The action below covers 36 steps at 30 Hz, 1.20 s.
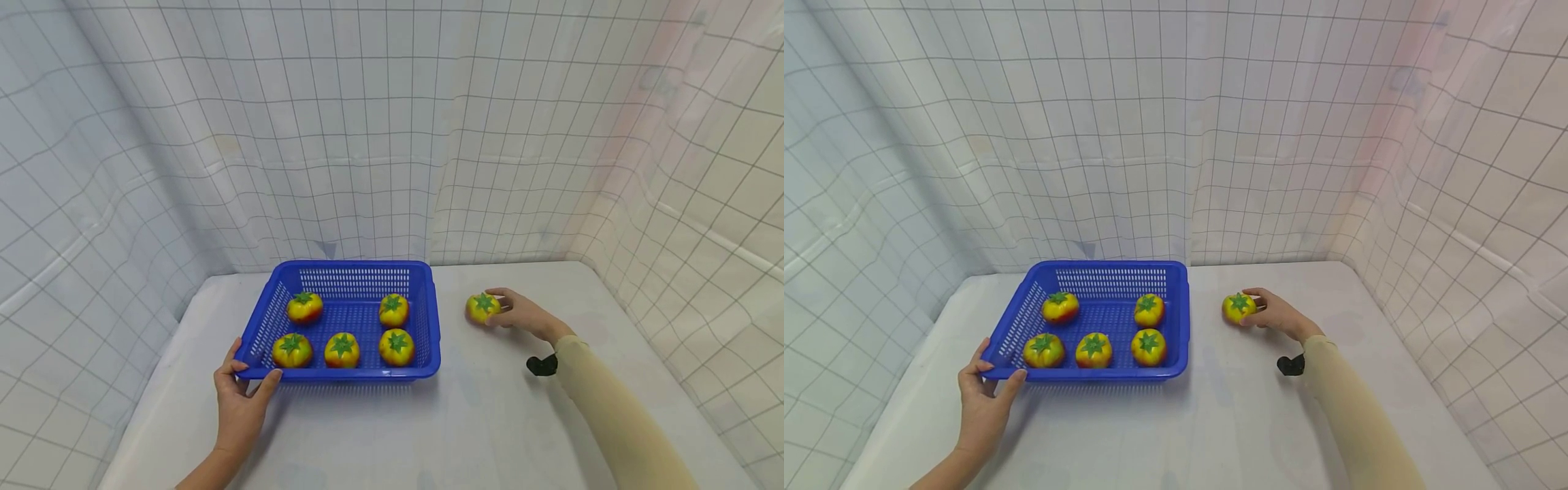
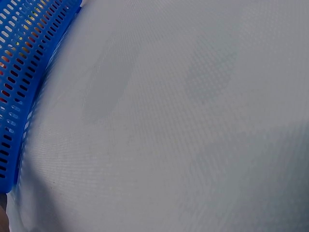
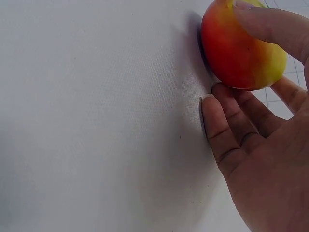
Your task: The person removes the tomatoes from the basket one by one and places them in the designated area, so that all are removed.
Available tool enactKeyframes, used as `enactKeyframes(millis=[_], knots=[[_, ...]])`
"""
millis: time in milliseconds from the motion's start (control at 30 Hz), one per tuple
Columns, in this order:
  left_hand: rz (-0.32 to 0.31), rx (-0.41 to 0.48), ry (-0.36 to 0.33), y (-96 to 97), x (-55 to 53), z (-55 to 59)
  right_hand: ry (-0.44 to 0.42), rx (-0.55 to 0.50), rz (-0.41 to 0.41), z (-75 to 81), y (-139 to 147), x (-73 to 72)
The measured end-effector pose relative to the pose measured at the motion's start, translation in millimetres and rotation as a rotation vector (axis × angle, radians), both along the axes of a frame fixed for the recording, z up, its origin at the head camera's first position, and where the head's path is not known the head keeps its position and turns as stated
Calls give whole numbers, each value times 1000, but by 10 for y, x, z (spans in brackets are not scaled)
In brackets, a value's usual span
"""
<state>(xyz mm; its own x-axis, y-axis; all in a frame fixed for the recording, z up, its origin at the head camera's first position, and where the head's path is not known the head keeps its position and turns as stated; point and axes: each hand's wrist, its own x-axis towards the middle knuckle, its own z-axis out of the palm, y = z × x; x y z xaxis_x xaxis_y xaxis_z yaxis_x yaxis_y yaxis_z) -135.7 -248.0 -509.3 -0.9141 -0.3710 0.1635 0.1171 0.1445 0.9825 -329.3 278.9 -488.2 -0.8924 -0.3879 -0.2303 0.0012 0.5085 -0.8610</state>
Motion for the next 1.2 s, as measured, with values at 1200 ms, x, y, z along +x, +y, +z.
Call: enactKeyframes(millis=[1200], knots=[[11, 7, -3, 26, 2, 26, 199, 23, -39, 555, 124, 178]])
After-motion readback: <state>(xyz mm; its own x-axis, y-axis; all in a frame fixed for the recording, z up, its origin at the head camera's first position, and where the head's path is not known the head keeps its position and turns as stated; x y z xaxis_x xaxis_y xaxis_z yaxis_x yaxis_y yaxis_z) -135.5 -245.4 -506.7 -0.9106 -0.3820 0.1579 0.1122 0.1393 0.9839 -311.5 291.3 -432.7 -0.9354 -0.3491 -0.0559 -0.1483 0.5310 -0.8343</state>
